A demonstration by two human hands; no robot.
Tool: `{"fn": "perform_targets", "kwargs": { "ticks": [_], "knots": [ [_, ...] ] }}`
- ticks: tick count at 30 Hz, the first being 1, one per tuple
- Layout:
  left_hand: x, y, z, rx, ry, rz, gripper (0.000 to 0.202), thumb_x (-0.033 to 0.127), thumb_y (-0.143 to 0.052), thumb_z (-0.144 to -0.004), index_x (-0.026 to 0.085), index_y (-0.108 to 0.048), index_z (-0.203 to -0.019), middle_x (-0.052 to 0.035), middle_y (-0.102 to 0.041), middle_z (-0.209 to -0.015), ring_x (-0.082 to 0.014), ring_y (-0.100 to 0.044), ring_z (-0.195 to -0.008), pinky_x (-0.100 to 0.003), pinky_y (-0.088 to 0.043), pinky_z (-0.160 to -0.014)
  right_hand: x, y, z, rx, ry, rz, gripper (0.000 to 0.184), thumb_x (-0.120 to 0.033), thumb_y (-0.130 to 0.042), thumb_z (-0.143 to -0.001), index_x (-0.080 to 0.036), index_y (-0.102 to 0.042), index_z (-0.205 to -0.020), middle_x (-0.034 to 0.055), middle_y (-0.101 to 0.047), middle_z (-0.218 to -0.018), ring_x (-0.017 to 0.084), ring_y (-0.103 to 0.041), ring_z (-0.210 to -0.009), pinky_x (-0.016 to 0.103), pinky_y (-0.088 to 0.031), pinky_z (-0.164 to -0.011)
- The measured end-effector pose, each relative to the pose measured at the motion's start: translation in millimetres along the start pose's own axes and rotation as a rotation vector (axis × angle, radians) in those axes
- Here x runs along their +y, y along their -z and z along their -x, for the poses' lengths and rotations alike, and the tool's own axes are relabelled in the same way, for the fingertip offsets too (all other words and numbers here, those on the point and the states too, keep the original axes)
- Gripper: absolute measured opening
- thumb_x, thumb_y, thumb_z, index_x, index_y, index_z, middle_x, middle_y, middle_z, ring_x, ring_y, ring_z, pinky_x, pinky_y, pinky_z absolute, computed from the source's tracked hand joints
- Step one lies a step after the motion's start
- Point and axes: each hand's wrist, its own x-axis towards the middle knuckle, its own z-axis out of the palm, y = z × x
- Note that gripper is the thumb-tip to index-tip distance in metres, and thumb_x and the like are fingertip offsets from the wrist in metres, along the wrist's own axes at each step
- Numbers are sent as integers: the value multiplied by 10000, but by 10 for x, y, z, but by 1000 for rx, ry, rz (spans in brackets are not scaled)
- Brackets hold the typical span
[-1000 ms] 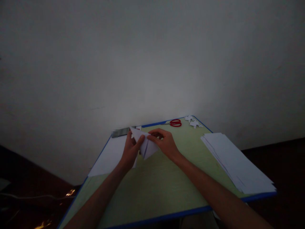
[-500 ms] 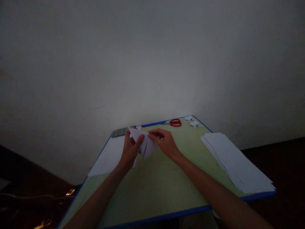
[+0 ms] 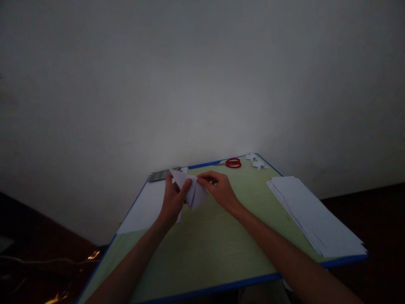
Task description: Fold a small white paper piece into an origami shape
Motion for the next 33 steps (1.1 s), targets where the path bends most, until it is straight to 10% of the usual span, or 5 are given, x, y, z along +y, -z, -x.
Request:
{"fn": "perform_targets", "kwargs": {
  "ticks": [33],
  "knots": [
    [49, 74, -123, -15, -62, 92, 391, 478, -750, -782, 200, -627, -1029, -14, -641, -814, -101, -531, -586, -194, -390, -448, 4, 19, 22, 11, 116, 174, 110, -275, -619, -861, -189, -666, -812, 30, -685, -765, 155, -594, -692, 273, -456, -647]
  ]
}}
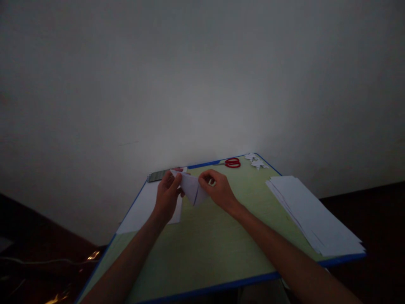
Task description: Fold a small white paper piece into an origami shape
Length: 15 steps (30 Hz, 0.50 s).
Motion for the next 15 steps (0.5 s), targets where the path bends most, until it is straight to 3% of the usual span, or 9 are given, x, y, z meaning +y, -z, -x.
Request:
{"fn": "perform_targets", "kwargs": {
  "ticks": [15],
  "knots": [
    [-48, 55, -71, 83, 64, 124, 309, 413, -820, -722, 157, -714, -861, -32, -665, -819, -87, -520, -620, -184, -342, -471, 4, -2, 24, -26, -2, -2, 101, -266, -614, -869, -189, -668, -832, 30, -687, -785, 156, -598, -714, 274, -448, -661]
  ]
}}
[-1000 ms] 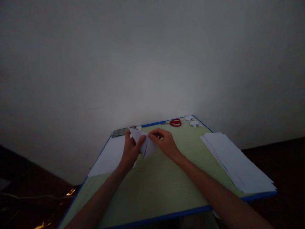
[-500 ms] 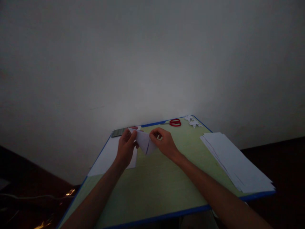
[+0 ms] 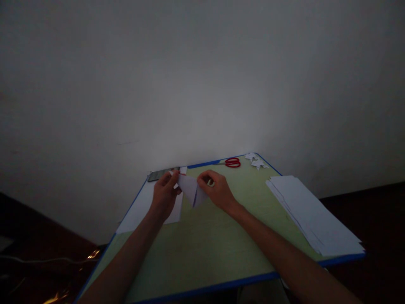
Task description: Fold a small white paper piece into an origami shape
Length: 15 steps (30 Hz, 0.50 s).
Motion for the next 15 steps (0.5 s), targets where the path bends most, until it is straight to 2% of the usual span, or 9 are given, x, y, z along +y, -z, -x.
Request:
{"fn": "perform_targets", "kwargs": {
  "ticks": [5, 15],
  "knots": [
    [-14, 23, -24, -8, -26, -6, 266, 374, -814, -737, 142, -742, -846, -66, -707, -831, -95, -538, -628, -203, -354, -499, 3, -1, -3, 10, 9, 10, 90, -256, -618, -862, -189, -665, -826, 30, -688, -786, 157, -600, -714, 275, -445, -661],
    [-29, 55, -33, -8, -23, 20, 294, 419, -775, -780, 155, -759, -909, -108, -742, -944, -138, -600, -747, -233, -423, -597, -5, -6, -3, 28, 29, 33, 76, -235, -617, -855, -186, -657, -813, 28, -684, -772, 158, -601, -705, 279, -439, -660]
  ]
}}
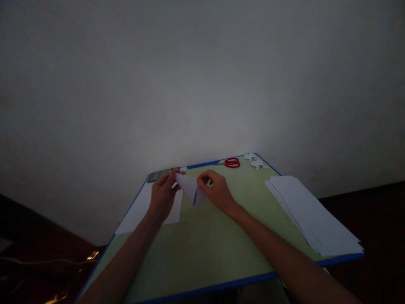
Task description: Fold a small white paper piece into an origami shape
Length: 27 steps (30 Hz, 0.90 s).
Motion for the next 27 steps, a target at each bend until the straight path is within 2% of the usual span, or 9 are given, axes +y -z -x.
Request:
{"fn": "perform_targets", "kwargs": {
  "ticks": [7, 16, 27],
  "knots": [
    [40, -14, 25, 3, -3, 7, 272, 403, -757, -786, 164, -752, -916, -116, -742, -1000, -164, -623, -801, -253, -446, -621, 6, -10, 9, -1, 7, 15, 77, -243, -611, -865, -194, -655, -824, 30, -689, -773, 164, -606, -707, 285, -441, -661],
    [87, -25, 5, 101, 68, 89, 196, 331, -791, -723, 171, -763, -833, -83, -736, -975, -152, -616, -808, -242, -446, -623, 13, -10, 13, -19, 4, 10, 77, -233, -606, -860, -193, -651, -811, 26, -685, -768, 158, -599, -694, 286, -437, -654],
    [65, -8, 25, 142, 66, 19, 296, 421, -775, -732, 162, -759, -874, -103, -751, -974, -169, -635, -819, -236, -419, -577, 4, -27, 10, -30, -6, 12, 86, -231, -605, -861, -187, -655, -806, 24, -679, -757, 151, -590, -685, 275, -431, -642]
  ]
}}
